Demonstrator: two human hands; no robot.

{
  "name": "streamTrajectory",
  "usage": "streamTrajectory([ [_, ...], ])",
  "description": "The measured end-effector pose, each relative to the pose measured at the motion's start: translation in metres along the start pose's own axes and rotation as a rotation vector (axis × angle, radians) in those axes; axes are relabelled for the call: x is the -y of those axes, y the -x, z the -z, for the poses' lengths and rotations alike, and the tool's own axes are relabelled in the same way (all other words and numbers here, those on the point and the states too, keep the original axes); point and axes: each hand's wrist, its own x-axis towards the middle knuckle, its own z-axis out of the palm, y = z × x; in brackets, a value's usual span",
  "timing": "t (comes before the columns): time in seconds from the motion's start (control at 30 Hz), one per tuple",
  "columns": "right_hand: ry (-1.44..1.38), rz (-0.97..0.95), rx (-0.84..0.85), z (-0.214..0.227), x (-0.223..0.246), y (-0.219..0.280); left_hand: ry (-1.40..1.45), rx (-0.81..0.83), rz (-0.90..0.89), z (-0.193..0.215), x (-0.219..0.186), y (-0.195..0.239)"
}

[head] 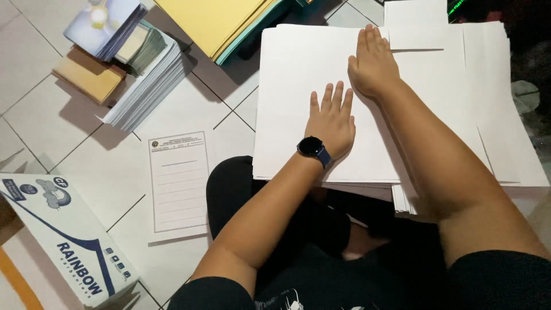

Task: The person sits on the floor and folds a stack of white papers in half by hand. They repeatedly pick up a sheet from the floor, fold it, and place it on a growing pile on their lap.

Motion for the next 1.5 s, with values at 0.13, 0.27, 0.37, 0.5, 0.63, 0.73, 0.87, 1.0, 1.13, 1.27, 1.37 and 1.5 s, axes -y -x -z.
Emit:
streamTrajectory([
  [0.13,0.01,0.028,0.056,0.004,0.009,0.056,0.039,-0.026,-0.002,-0.011,0.001,-0.004],
  [0.27,0.033,0.144,0.014,-0.018,-0.022,0.129,0.103,-0.027,-0.031,0.011,0.004,-0.002],
  [0.37,0.176,0.156,0.136,-0.023,-0.051,0.18,0.093,0.202,0.006,0.037,-0.002,0.009],
  [0.5,0.057,-0.025,0.128,-0.005,-0.087,0.228,0.05,0.245,0.006,0.023,-0.032,0.007],
  [0.63,0.08,-0.118,0.087,-0.007,-0.093,0.232,0.086,0.264,-0.124,0.011,-0.067,-0.01],
  [0.73,0.088,-0.239,0.058,0.006,-0.078,0.242,0.1,0.216,-0.015,0.012,-0.041,-0.037],
  [0.87,-0.001,-0.555,0.092,0.044,-0.069,0.262,0.192,0.142,0.029,0.008,-0.025,-0.057],
  [1.0,0.092,-0.513,0.12,0.045,-0.13,0.247,0.187,0.06,-0.023,0.011,-0.022,-0.05],
  [1.13,0.062,-0.275,0.228,0.041,-0.175,0.178,0.133,-0.04,-0.048,-0.002,-0.019,-0.047],
  [1.27,0.057,-0.259,0.178,0.047,-0.198,0.09,0.149,-0.041,-0.053,-0.003,-0.022,-0.045],
  [1.37,0.061,-0.212,0.118,0.043,-0.215,0.031,0.141,-0.034,-0.026,-0.002,-0.022,-0.045],
  [1.5,0.06,-0.129,-0.068,0.037,-0.22,0.017,0.148,-0.024,-0.01,-0.003,-0.021,-0.047],
])
